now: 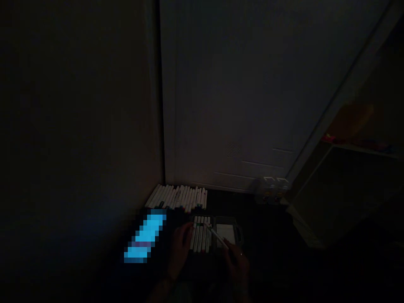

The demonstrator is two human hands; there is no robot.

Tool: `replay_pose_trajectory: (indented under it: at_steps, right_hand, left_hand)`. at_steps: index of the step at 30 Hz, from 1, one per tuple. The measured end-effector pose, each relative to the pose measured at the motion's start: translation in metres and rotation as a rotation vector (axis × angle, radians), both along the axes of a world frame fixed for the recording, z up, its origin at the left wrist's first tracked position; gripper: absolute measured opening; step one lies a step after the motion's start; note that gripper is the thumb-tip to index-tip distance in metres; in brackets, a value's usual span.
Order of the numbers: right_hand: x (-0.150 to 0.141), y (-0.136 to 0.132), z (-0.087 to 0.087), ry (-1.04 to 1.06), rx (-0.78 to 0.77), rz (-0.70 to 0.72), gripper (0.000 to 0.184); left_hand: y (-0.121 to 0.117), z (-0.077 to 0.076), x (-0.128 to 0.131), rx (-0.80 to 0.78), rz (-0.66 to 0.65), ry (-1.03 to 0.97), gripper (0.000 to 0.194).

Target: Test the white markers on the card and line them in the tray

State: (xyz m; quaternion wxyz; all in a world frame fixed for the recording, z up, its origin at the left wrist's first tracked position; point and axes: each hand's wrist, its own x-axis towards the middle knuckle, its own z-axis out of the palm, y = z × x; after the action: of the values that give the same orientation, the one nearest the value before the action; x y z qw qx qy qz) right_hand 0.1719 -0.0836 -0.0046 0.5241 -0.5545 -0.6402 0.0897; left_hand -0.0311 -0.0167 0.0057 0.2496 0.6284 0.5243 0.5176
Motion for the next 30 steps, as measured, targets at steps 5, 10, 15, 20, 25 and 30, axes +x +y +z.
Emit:
replay_pose_trajectory:
  at_steps: [5, 10, 15, 20, 25, 30]
  right_hand:
    - [0.000, -0.001, 0.003, -0.160, 0.054, -0.116, 0.029]
    - [-0.022, 0.009, 0.015, -0.404, 0.083, -0.072, 0.031]
    - [-0.036, 0.011, 0.014, -0.468, 0.121, -0.155, 0.026]
    - [-0.031, 0.011, 0.009, -0.459, 0.119, -0.221, 0.024]
    - [-0.034, 0.010, 0.001, -0.485, 0.099, -0.225, 0.021]
    - [-0.038, 0.009, 0.000, -0.476, 0.082, -0.181, 0.024]
  left_hand:
    - [0.000, -0.004, 0.001, 0.091, -0.102, 0.151, 0.031]
    - [0.011, 0.007, -0.001, 0.150, -0.251, 0.299, 0.034]
    - [0.033, 0.027, 0.009, 0.223, -0.326, 0.579, 0.036]
    - [0.047, 0.023, 0.022, 0.276, -0.369, 0.755, 0.039]
    - [0.047, 0.007, 0.024, 0.266, -0.345, 0.808, 0.041]
    - [0.045, 0.000, 0.022, 0.287, -0.405, 0.845, 0.041]
